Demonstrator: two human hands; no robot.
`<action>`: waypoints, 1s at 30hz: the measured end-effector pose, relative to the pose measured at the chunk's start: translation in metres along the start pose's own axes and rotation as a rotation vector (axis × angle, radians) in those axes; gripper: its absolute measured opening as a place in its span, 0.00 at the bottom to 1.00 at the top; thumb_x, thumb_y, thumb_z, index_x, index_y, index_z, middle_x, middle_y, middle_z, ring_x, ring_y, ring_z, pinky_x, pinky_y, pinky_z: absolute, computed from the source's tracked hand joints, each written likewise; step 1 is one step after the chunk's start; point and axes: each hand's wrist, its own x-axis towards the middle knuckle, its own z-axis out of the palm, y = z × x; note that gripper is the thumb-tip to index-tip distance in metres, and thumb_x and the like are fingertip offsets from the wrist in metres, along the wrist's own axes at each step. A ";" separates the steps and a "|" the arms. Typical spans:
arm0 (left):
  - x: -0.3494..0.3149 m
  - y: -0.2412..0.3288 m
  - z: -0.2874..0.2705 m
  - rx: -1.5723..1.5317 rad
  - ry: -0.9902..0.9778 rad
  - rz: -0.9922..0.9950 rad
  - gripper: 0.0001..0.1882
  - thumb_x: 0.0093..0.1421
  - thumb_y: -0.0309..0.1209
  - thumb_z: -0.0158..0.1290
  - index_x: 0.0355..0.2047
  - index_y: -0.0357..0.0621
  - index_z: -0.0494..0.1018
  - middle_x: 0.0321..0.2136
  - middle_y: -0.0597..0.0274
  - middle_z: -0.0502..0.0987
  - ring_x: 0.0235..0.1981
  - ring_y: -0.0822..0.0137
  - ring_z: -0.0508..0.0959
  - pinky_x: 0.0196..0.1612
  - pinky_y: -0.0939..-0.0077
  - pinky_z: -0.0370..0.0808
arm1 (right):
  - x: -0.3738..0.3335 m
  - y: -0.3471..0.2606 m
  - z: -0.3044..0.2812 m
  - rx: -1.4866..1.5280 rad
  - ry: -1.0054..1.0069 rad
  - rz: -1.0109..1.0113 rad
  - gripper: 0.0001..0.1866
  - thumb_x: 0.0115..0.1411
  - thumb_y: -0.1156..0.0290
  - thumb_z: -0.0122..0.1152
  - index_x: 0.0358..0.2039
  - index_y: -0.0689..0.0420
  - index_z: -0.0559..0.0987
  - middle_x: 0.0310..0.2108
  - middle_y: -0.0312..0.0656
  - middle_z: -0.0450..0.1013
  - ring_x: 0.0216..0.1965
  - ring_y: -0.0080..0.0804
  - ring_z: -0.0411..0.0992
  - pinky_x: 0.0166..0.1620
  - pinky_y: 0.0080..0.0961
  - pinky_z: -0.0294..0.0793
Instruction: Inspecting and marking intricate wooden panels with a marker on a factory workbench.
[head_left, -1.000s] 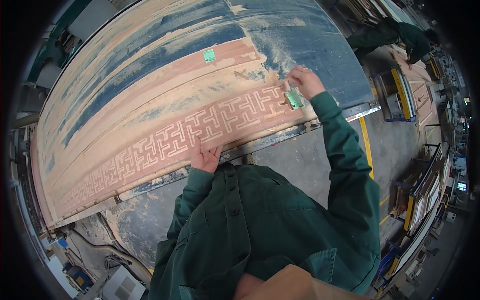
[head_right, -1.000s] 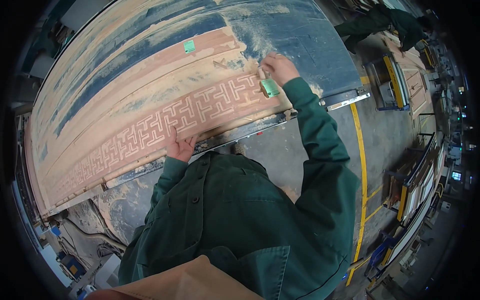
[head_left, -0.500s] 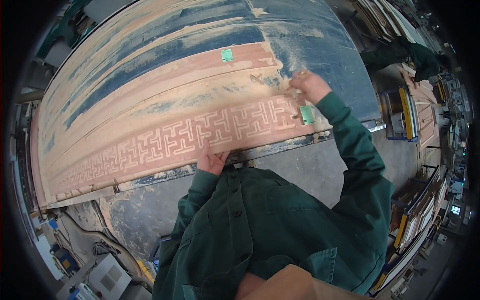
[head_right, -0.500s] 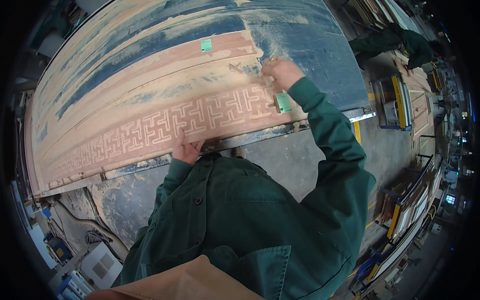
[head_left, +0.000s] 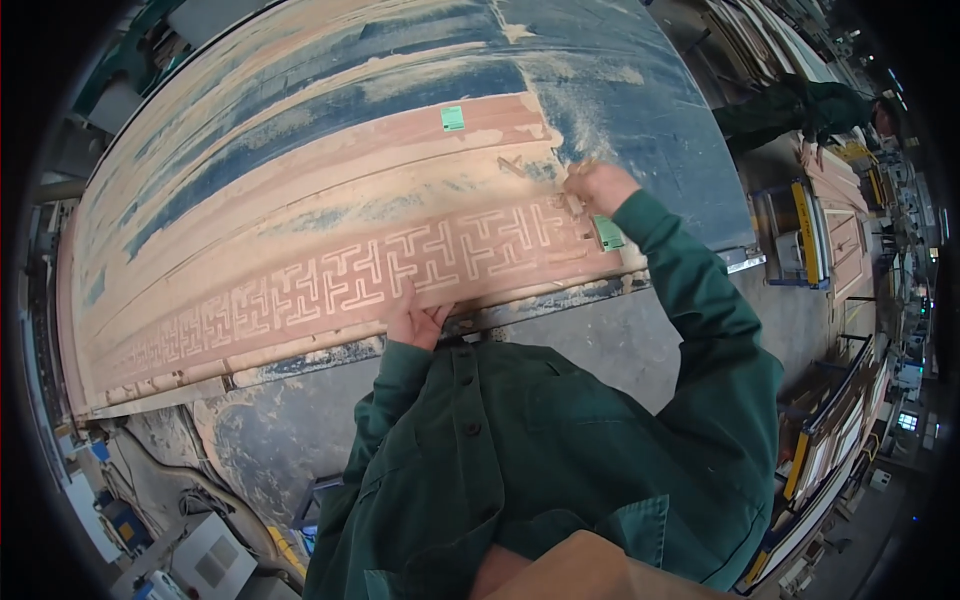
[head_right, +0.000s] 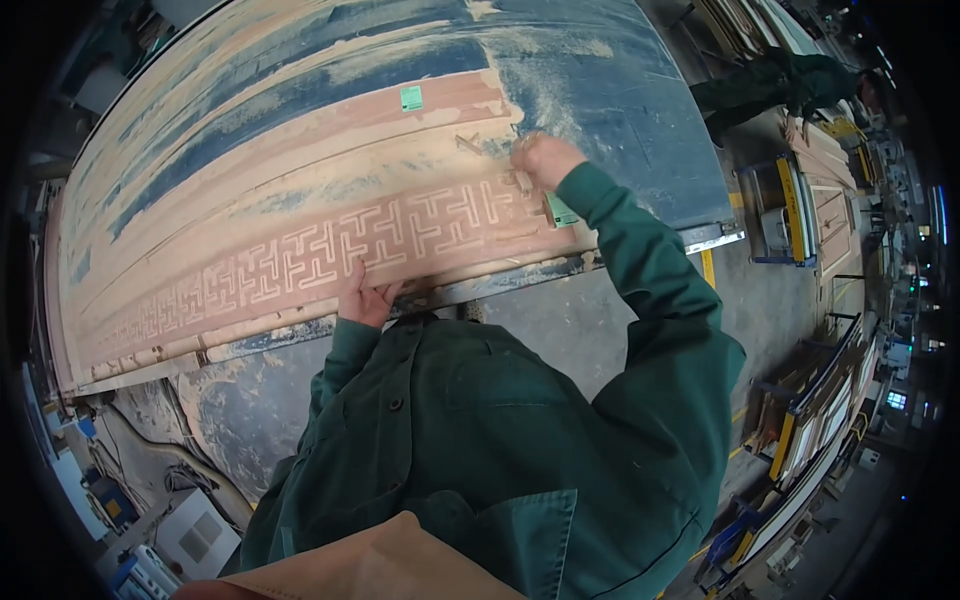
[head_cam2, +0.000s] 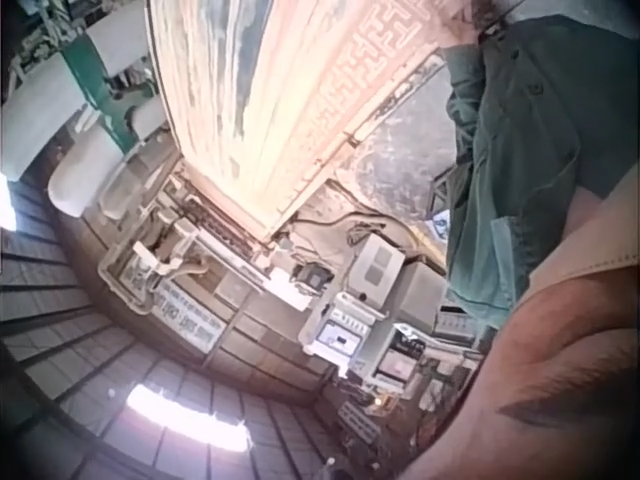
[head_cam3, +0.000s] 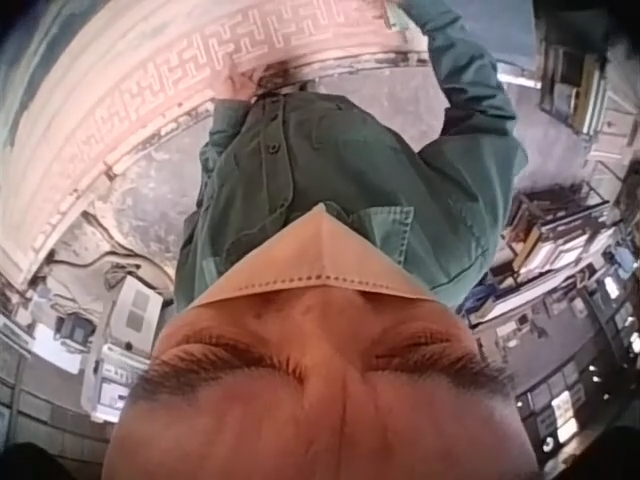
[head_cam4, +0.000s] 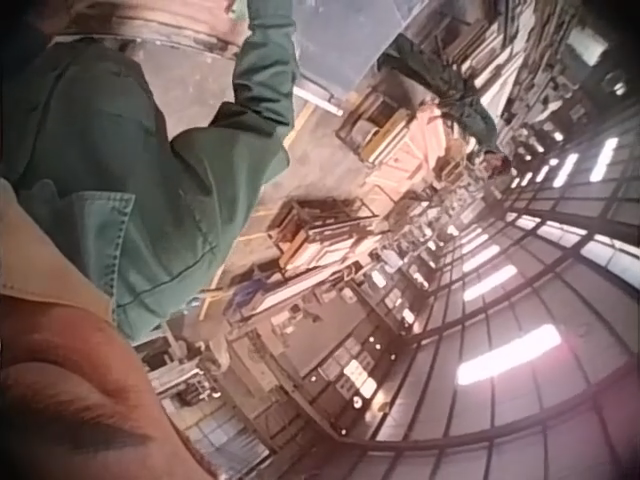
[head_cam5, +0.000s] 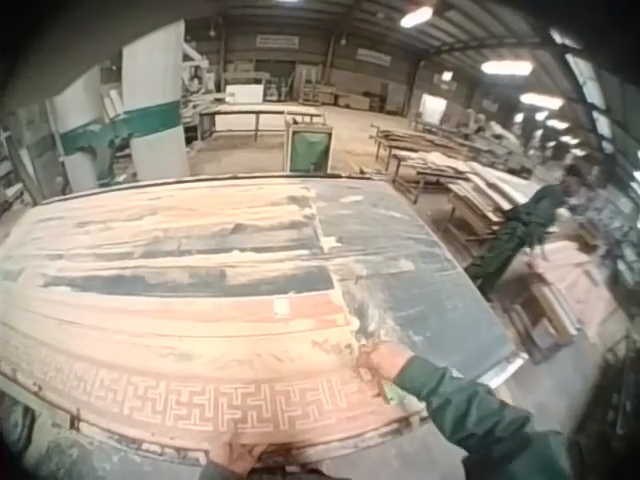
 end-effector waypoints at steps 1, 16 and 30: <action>0.000 0.000 -0.001 0.010 0.021 0.010 0.23 0.55 0.42 0.43 0.47 0.42 0.59 0.44 0.58 0.66 0.46 0.61 0.66 0.47 0.65 0.65 | 0.004 0.000 -0.020 0.014 -0.019 0.043 0.08 0.37 0.76 0.54 0.23 0.55 0.73 0.25 0.41 0.67 0.29 0.40 0.67 0.32 0.32 0.66; 0.003 0.002 -0.008 -0.017 0.022 0.018 0.23 0.55 0.41 0.44 0.47 0.42 0.57 0.44 0.57 0.66 0.45 0.61 0.67 0.47 0.66 0.66 | 0.019 -0.056 -0.051 0.392 0.165 0.555 0.07 0.47 0.72 0.50 0.26 0.61 0.74 0.19 0.49 0.70 0.21 0.41 0.70 0.26 0.29 0.68; 0.004 0.000 0.000 -0.042 -0.028 0.028 0.24 0.55 0.42 0.44 0.48 0.44 0.57 0.45 0.58 0.64 0.47 0.59 0.65 0.48 0.63 0.64 | 0.025 -0.085 0.020 -0.143 0.142 0.590 0.04 0.42 0.72 0.51 0.22 0.55 0.72 0.16 0.47 0.69 0.21 0.44 0.69 0.28 0.34 0.69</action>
